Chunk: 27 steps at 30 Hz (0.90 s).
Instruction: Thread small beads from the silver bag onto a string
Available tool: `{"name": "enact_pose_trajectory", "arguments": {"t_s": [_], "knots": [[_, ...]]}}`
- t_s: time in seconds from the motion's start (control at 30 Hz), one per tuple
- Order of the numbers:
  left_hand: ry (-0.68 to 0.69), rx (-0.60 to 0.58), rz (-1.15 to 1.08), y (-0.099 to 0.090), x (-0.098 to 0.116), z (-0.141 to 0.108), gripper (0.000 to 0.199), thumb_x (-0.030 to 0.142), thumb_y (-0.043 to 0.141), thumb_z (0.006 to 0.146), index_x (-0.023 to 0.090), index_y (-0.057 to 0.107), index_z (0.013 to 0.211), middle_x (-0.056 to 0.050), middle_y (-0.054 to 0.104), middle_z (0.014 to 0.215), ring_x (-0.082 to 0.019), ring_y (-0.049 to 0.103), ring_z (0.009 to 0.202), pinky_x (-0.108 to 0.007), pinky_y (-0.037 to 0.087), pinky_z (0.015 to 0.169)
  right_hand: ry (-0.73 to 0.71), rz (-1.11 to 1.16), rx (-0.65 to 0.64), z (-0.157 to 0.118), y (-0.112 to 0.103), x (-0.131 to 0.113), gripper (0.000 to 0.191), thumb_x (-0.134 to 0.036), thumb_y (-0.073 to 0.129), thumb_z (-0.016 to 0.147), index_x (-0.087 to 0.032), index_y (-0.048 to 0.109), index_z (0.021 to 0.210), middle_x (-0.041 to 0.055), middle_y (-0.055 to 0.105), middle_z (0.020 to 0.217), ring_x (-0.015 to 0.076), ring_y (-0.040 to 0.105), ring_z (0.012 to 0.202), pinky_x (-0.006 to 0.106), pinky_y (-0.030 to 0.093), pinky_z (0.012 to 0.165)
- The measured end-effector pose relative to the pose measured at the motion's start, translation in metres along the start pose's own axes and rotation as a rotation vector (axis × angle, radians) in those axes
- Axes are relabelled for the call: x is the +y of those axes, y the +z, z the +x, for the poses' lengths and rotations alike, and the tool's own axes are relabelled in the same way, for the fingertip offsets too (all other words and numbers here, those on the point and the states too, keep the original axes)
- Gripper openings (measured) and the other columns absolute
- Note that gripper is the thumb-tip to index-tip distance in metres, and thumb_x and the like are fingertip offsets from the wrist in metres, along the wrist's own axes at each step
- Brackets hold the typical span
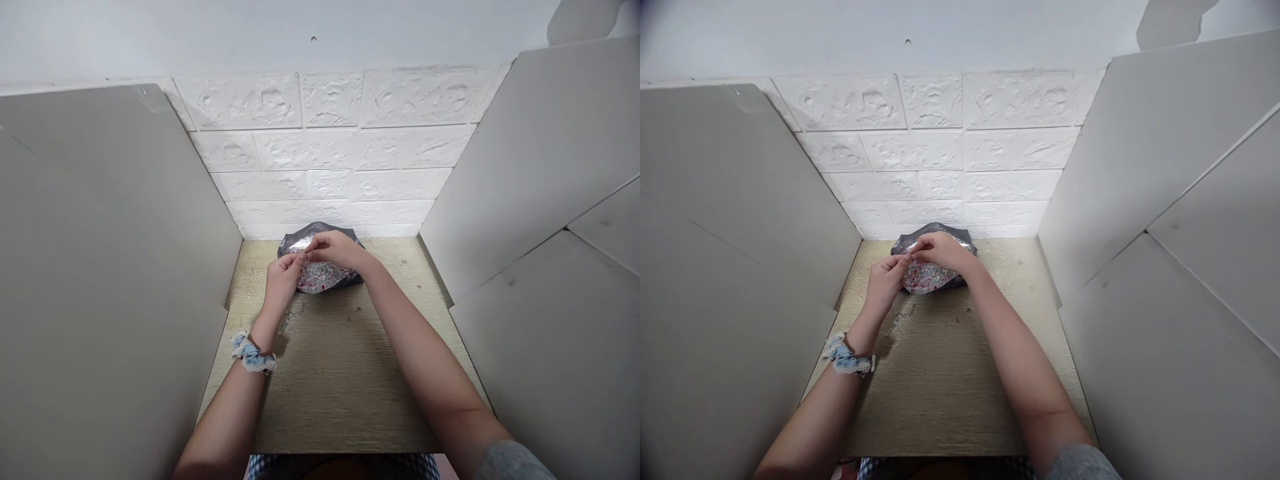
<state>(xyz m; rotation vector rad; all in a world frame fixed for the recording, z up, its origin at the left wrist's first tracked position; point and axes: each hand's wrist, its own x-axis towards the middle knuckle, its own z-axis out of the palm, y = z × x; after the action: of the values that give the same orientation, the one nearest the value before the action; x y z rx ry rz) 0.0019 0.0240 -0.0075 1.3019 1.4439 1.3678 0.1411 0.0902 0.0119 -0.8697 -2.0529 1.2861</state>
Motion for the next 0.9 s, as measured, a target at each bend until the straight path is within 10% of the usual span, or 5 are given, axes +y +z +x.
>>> {"name": "enact_pose_trajectory", "arguments": {"t_s": [0.47, 0.9], "knots": [[0.017, -0.169, -0.356, -0.004, -0.002, 0.001, 0.025, 0.039, 0.054, 0.070, 0.015, 0.053, 0.067, 0.002, 0.047, 0.049, -0.007, 0.041, 0.040, -0.020, 0.027, 0.037, -0.119, -0.203, 0.126, -0.015, 0.006, -0.044, 0.013, -0.028, 0.046, 0.078, -0.016, 0.051, 0.075, -0.0006, 0.053, 0.070, 0.0090, 0.046, 0.064, 0.022, 0.032, 0.057], [-0.010, -0.074, -0.405, -0.004, 0.000, 0.001, 0.026, 0.038, 0.059, 0.068, 0.013, 0.060, 0.077, 0.007, 0.030, 0.044, -0.004, 0.027, 0.038, -0.018, 0.019, 0.037, 0.307, -0.863, -0.007, 0.003, 0.007, 0.033, 0.021, -0.013, 0.044, 0.073, -0.018, 0.062, 0.079, 0.0079, 0.062, 0.085, 0.0182, 0.055, 0.075, 0.026, 0.037, 0.063]]}}
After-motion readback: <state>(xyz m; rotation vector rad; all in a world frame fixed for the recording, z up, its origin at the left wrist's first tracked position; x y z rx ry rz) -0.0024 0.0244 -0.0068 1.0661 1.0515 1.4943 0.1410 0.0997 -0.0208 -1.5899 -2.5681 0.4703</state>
